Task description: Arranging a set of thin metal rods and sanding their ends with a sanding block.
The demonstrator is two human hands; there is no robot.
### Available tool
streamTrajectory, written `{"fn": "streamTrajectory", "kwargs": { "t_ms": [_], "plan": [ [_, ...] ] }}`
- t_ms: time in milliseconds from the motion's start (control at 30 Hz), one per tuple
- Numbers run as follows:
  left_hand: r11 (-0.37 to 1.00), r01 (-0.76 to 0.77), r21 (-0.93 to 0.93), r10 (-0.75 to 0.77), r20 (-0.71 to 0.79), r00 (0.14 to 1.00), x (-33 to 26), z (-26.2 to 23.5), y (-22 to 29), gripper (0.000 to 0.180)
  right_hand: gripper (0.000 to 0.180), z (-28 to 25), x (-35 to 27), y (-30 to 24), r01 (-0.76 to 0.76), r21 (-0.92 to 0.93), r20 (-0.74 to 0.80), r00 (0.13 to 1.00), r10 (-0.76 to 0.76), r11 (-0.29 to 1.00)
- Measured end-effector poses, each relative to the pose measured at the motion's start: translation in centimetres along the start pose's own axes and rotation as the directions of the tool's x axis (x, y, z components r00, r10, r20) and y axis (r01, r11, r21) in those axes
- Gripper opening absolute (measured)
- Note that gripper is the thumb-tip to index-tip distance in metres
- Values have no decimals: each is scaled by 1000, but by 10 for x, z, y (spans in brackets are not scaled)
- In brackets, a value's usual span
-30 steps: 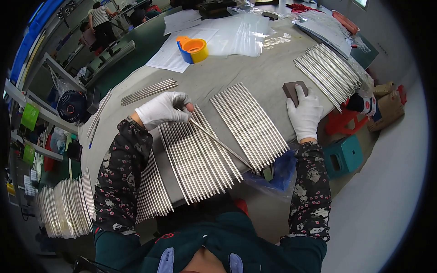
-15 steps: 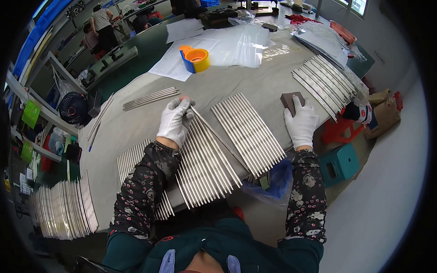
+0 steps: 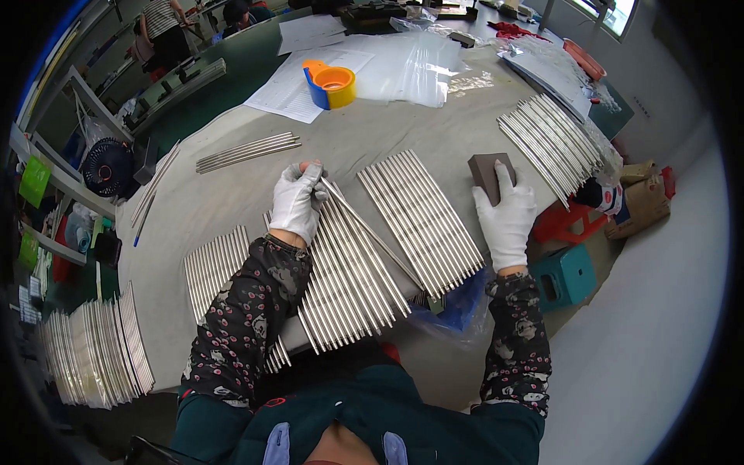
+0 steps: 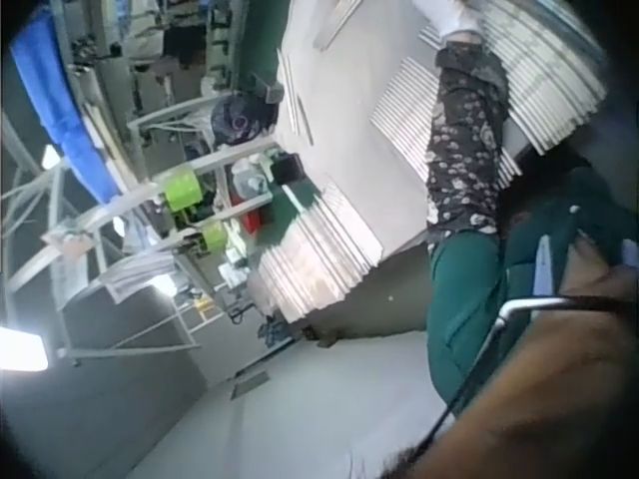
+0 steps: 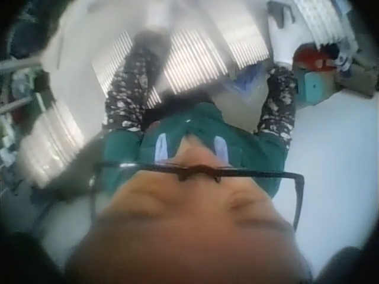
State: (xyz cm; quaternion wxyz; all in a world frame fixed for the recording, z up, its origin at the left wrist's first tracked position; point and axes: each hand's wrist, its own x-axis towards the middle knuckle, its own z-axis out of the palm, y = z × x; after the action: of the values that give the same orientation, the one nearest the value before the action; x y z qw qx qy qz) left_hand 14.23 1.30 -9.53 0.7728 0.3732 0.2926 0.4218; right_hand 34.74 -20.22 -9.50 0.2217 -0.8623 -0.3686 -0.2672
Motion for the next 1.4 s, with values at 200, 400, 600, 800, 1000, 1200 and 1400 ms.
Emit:
{"fn": "streamTrajectory", "kwargs": {
  "t_ms": [200, 400, 600, 800, 1000, 1200, 1400],
  "plan": [
    [999, 24, -25, -25, -8, 1000, -4, 1, 1, 27, 71, -56, -59, -94, 148, 284, 275, 934, -228, 947],
    [989, 108, -106, -95, 122, 988, -6, -3, 1, 22, 63, -48, -64, -100, 138, 260, 220, 955, -198, 956],
    [974, 105, 199, -177, 391, 903, -24, 7, -8, 21, 61, -47, -66, -97, 172, 249, 132, 969, -209, 953],
    [977, 94, 193, -165, 398, 902, -21, 4, -11, 24, 58, -54, -54, -103, 115, 321, 86, 985, -149, 940],
    [972, 88, 220, -165, 363, 917, -23, 2, -10, 22, 53, -57, -47, -114, 255, 230, 95, 955, -282, 939],
    [972, 62, 225, -145, 372, 917, -20, 4, -12, 21, 50, -68, -50, -131, 374, 364, 127, 888, -443, 853],
    [954, 103, 281, -203, 353, 913, -24, 8, -9, 18, 48, -64, -37, -116, 397, 290, -6, 911, -413, 871]
  ]
}}
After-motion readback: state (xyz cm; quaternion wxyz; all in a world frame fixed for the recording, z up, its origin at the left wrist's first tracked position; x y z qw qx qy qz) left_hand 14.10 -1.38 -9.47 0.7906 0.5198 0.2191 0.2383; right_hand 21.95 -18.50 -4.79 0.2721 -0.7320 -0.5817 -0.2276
